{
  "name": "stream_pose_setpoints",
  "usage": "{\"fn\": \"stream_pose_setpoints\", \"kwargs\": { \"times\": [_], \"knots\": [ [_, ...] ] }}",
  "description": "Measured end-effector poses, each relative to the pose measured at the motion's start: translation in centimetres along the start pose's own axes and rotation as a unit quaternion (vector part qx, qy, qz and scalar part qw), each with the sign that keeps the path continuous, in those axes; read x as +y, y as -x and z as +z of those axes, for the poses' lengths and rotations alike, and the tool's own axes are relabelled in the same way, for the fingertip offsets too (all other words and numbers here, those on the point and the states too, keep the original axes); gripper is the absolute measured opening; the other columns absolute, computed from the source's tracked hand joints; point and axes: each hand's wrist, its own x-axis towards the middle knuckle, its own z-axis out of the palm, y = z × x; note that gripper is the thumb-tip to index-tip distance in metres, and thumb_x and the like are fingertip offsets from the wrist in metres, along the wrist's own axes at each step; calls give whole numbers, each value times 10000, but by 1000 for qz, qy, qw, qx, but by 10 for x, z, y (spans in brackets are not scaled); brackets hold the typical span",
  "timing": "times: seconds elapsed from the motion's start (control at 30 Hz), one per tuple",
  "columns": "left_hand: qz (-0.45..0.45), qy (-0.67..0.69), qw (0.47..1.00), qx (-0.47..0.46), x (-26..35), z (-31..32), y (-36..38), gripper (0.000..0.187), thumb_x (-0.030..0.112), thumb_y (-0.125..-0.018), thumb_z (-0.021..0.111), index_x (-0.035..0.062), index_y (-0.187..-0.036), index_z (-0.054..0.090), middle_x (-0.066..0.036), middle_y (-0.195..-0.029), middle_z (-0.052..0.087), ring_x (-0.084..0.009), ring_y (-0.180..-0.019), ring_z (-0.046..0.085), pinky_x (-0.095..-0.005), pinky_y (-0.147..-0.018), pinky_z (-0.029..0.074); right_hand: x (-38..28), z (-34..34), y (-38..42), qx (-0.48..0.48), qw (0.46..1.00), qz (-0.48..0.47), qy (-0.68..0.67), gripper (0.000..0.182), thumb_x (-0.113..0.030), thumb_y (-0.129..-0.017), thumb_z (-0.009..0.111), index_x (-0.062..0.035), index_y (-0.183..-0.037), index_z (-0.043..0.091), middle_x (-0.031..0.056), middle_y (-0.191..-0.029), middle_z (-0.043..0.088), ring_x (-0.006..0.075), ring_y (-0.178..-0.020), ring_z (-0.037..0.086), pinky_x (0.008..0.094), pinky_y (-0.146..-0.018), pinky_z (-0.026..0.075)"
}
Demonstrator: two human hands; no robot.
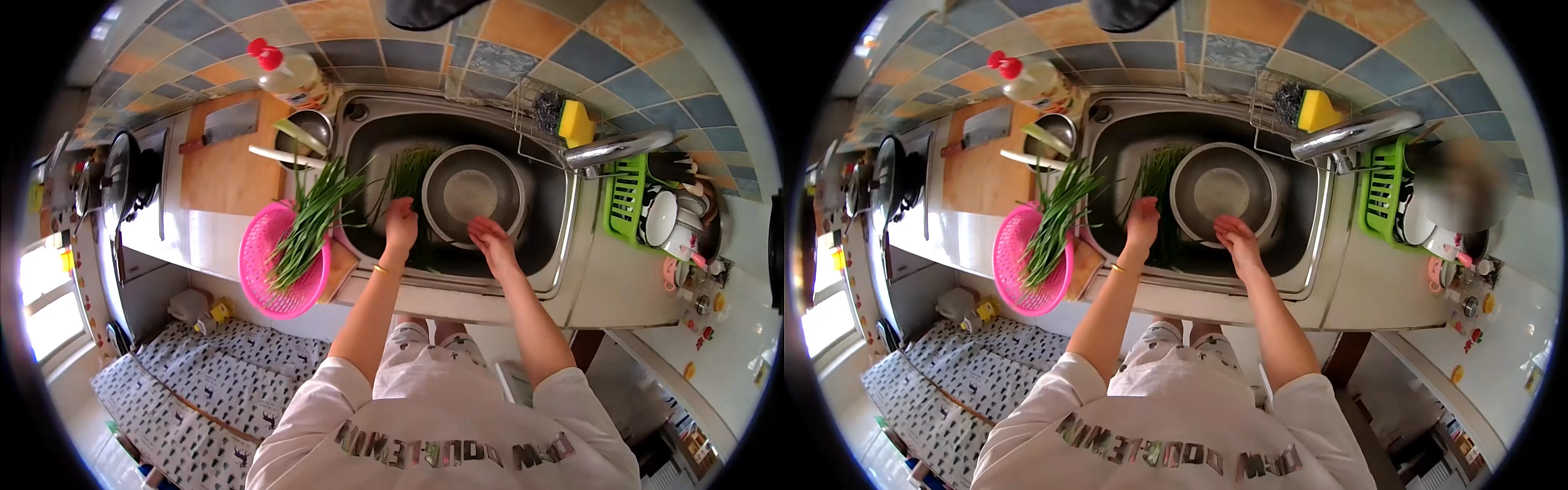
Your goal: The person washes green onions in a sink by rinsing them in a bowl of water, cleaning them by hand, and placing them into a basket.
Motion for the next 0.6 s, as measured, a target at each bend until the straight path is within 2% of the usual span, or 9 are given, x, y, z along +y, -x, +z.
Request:
{"fn": "stream_pose_setpoints", "kwargs": {
  "times": [0.07,0.17,0.27,0.37,0.47,0.6],
  "knots": [
    [41,-64,997,35,-35,13,-35,301,-27,-805,552,14,-1103,569,-154,-1035,605,-270,-934,587,-355,-830,474,3,0,-6,0,1000,-1,4,387,67,-879,416,-7,-1248,506,139,-1242,560,239,-1174,541,321,-999,438],
    [21,-106,993,55,-46,25,-66,309,5,-816,585,13,-1124,553,-172,-1067,583,-304,-980,572,-386,-855,469,2,4,-19,-12,1000,-8,1,377,69,-879,413,-5,-1233,522,139,-1233,565,239,-1172,544,317,-1003,435],
    [35,-216,965,145,-48,39,-85,349,52,-810,646,9,-1138,535,-181,-1113,550,-333,-1033,544,-416,-876,457,2,8,-34,-19,1000,-13,8,373,70,-877,413,-3,-1223,531,140,-1226,574,236,-1169,547,316,-1007,432],
    [69,-217,960,166,-56,43,-103,401,95,-796,696,4,-1146,524,-186,-1159,513,-356,-1084,511,-437,-890,446,4,11,-44,-30,999,-19,17,375,69,-870,416,-2,-1218,535,140,-1215,584,231,-1163,550,316,-1009,428],
    [59,-211,956,195,-58,50,-114,439,123,-760,739,10,-1131,532,-180,-1081,560,-366,-1028,543,-451,-868,457,3,15,-47,-35,999,-23,26,374,66,-863,421,-2,-1211,540,137,-1209,589,227,-1159,553,320,-1011,425],
    [24,-221,962,159,-76,51,-124,435,182,-741,759,29,-1105,575,-168,-950,609,-375,-938,580,-457,-833,474,7,17,-44,-46,997,-36,44,376,53,-871,418,0,-1225,532,143,-1228,583,235,-1162,550,334,-1008,421]
  ]
}}
